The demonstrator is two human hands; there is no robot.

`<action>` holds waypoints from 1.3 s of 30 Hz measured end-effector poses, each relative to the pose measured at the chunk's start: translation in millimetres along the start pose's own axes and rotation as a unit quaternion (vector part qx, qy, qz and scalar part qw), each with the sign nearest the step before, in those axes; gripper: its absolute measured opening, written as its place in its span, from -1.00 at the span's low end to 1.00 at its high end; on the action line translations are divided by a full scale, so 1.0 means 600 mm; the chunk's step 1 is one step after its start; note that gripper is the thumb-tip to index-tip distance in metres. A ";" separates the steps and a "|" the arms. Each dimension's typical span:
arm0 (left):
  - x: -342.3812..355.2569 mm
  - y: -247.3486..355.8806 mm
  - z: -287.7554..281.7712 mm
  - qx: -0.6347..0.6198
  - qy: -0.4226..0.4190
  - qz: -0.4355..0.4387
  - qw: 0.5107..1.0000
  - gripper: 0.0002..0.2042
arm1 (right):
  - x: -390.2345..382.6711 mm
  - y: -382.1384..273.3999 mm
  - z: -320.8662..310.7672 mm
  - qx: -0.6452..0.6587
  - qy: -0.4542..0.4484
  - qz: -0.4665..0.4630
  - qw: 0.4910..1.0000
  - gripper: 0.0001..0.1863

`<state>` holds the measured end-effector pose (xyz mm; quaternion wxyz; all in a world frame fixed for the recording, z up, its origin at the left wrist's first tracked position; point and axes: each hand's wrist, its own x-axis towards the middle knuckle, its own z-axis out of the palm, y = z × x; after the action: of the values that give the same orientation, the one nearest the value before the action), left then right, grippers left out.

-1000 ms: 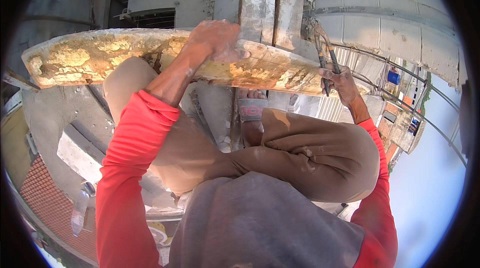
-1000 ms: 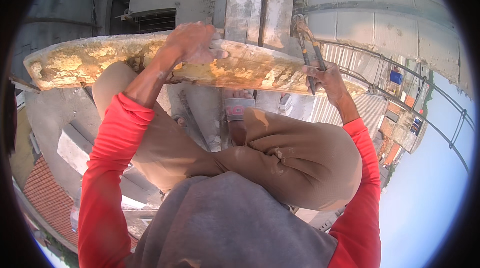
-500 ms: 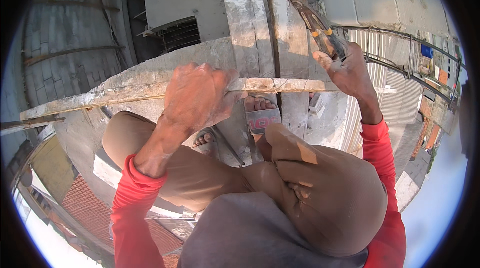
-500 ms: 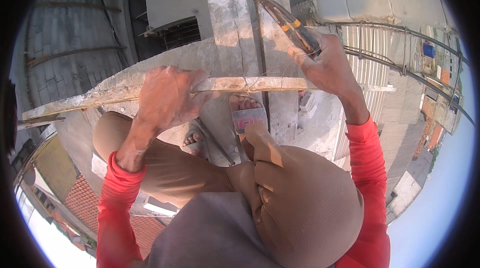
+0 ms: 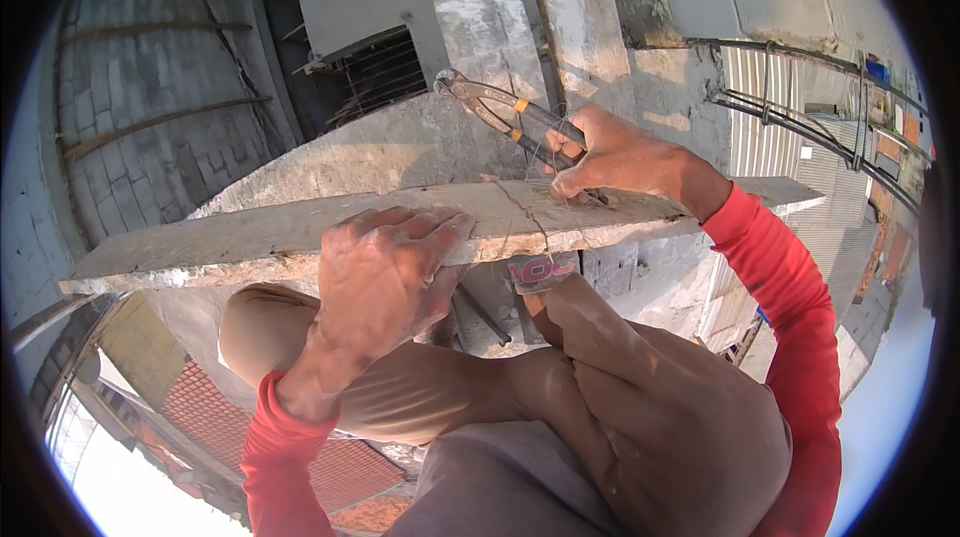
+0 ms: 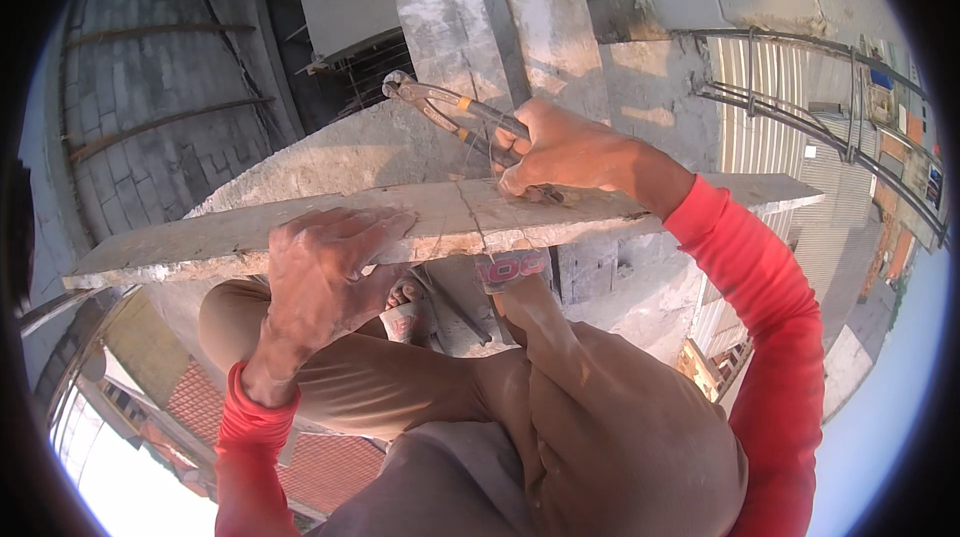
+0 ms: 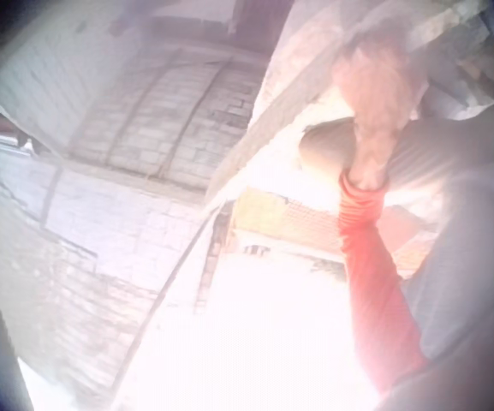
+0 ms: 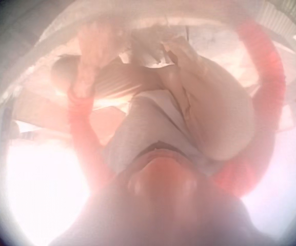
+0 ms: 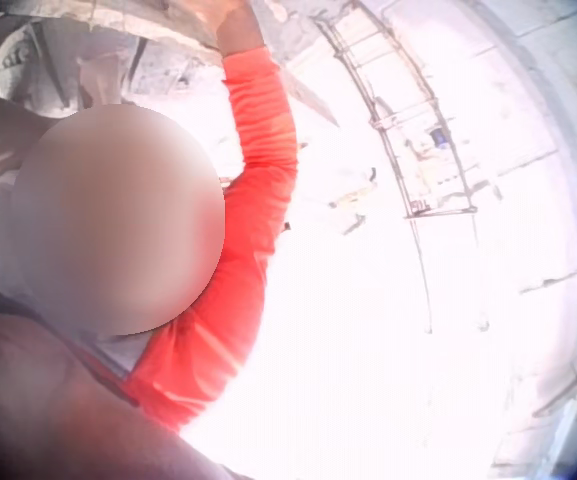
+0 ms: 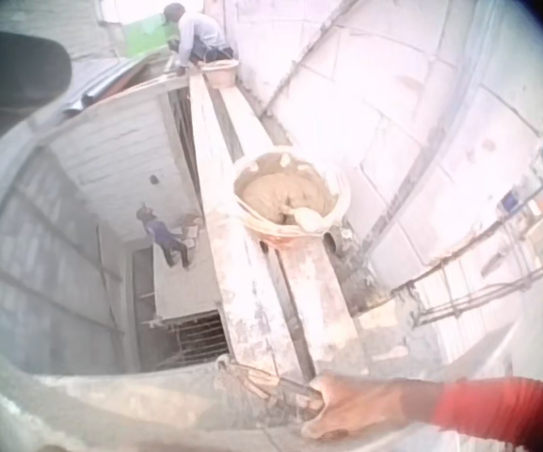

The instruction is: The person scrapes and cleans a long wooden beam using a metal tool and their hands, removing dried residue and debris. The beam is held across the lap while the person works on its surface.

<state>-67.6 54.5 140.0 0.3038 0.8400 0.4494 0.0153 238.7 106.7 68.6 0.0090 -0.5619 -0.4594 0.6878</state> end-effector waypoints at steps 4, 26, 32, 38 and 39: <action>0.010 0.004 -0.006 0.012 -0.011 -0.008 1.000 -0.57 | -0.005 0.016 -0.051 -0.207 -0.002 0.101 0.973 -0.18; 0.094 -0.042 -0.020 -0.024 -0.079 -0.066 0.994 -0.56 | -0.182 0.089 -0.196 -0.315 0.390 -0.127 0.856 -0.76; 0.164 -0.116 -0.017 -0.056 -0.160 -0.093 0.981 -0.46 | -0.205 0.073 -0.140 -0.276 0.585 -0.192 0.738 -0.83; 0.180 -0.168 0.008 -0.025 -0.197 -0.073 0.977 -0.35 | -0.229 0.090 -0.092 -0.039 0.682 -0.095 0.724 -0.68; 0.183 -0.175 0.011 -0.028 -0.187 -0.084 0.978 -0.33 | -0.225 0.096 -0.084 -0.038 0.670 -0.129 0.730 -0.69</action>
<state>-78.5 178.1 52.3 0.4063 0.7781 0.4531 -0.1554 357.0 33.5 137.8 0.3816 -0.8122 -0.4282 0.1067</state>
